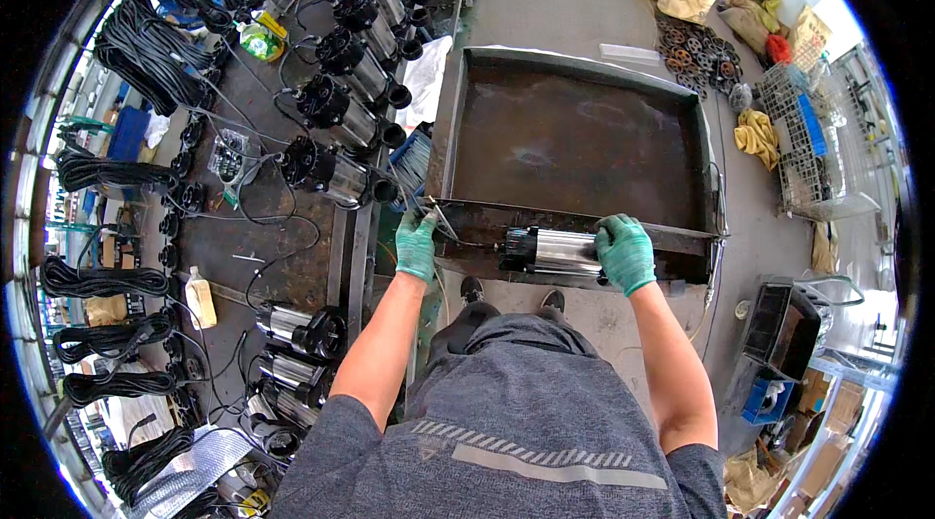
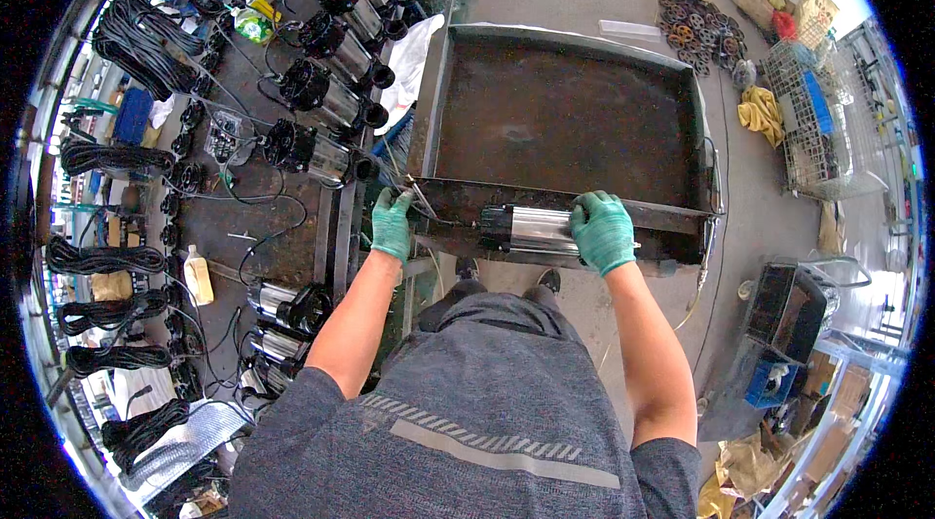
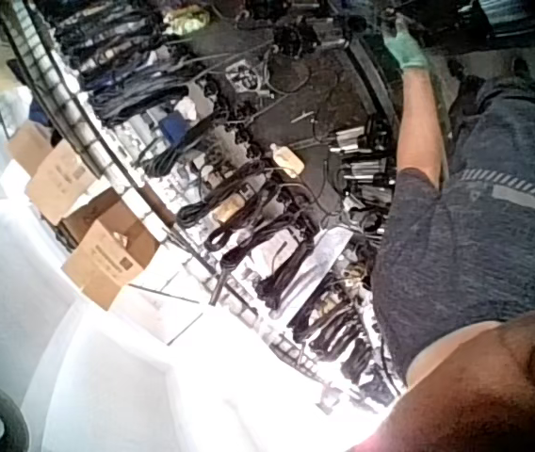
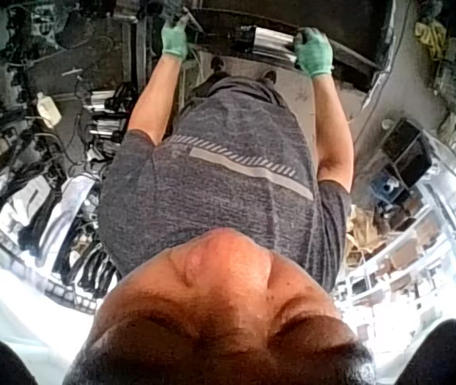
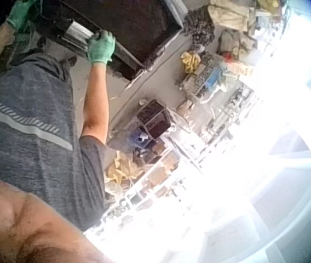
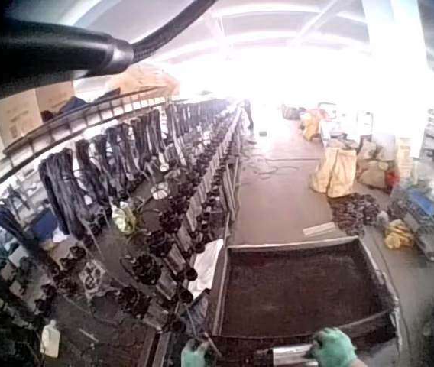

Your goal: The person repeatedly picks up cylindrical electrical devices from a rack, places them into a large metal tray filled with liquid, and then removes them. This process is repeated multiple times with different units throughout the clip.

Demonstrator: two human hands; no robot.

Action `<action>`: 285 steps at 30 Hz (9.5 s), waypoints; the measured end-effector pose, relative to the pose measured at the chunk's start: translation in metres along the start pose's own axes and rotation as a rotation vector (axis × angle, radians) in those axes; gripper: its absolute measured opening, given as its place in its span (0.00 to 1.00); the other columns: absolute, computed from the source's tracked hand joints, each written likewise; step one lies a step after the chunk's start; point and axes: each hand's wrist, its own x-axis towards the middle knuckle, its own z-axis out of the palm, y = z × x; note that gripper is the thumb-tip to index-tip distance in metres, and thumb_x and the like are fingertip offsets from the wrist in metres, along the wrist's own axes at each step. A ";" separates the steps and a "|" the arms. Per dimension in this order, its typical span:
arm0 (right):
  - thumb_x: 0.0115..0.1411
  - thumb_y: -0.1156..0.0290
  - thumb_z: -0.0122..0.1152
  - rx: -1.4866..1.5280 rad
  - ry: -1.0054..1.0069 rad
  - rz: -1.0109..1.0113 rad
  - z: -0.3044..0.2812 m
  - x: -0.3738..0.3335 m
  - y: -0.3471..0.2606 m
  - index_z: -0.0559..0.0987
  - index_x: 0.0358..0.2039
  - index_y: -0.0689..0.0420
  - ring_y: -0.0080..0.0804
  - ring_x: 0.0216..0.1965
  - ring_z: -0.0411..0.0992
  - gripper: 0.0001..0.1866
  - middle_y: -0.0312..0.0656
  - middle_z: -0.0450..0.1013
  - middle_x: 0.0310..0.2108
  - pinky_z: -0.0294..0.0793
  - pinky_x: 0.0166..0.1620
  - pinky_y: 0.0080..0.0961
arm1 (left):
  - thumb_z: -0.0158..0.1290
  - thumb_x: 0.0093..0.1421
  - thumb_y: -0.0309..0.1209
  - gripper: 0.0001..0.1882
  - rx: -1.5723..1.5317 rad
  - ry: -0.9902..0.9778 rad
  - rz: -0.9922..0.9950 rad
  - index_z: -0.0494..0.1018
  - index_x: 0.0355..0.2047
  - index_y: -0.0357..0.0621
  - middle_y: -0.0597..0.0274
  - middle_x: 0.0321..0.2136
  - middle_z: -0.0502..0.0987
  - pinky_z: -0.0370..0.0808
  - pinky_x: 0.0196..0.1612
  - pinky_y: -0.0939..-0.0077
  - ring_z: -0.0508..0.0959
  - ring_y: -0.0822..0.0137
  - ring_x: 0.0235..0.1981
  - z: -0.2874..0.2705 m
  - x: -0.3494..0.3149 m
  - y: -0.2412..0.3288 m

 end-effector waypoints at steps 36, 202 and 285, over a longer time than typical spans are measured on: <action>0.60 0.68 0.63 0.328 -0.669 0.234 0.014 -0.052 0.174 0.80 0.39 0.50 0.42 0.32 0.79 0.07 0.43 0.79 0.30 0.76 0.37 0.41 | 0.50 0.72 0.34 0.17 0.949 -0.544 0.332 0.76 0.57 0.45 0.43 0.44 0.82 0.77 0.47 0.64 0.83 0.51 0.41 0.117 -0.093 0.015; 0.65 0.78 0.54 1.303 0.049 0.710 0.041 -0.076 0.182 0.72 0.59 0.52 0.28 0.39 0.73 0.22 0.36 0.75 0.47 0.76 0.37 0.26 | 0.52 0.66 0.58 0.25 -0.661 -0.551 -0.065 0.74 0.34 0.47 0.52 0.34 0.79 0.79 0.32 0.64 0.81 0.57 0.29 0.144 -0.153 0.177; 0.70 0.70 0.56 0.882 -0.399 0.763 0.063 -0.121 0.012 0.74 0.56 0.62 0.41 0.29 0.81 0.17 0.49 0.79 0.44 0.83 0.31 0.34 | 0.52 0.62 0.35 0.24 1.604 0.153 -0.226 0.73 0.59 0.47 0.47 0.53 0.79 0.77 0.55 0.54 0.80 0.46 0.53 -0.300 0.118 0.175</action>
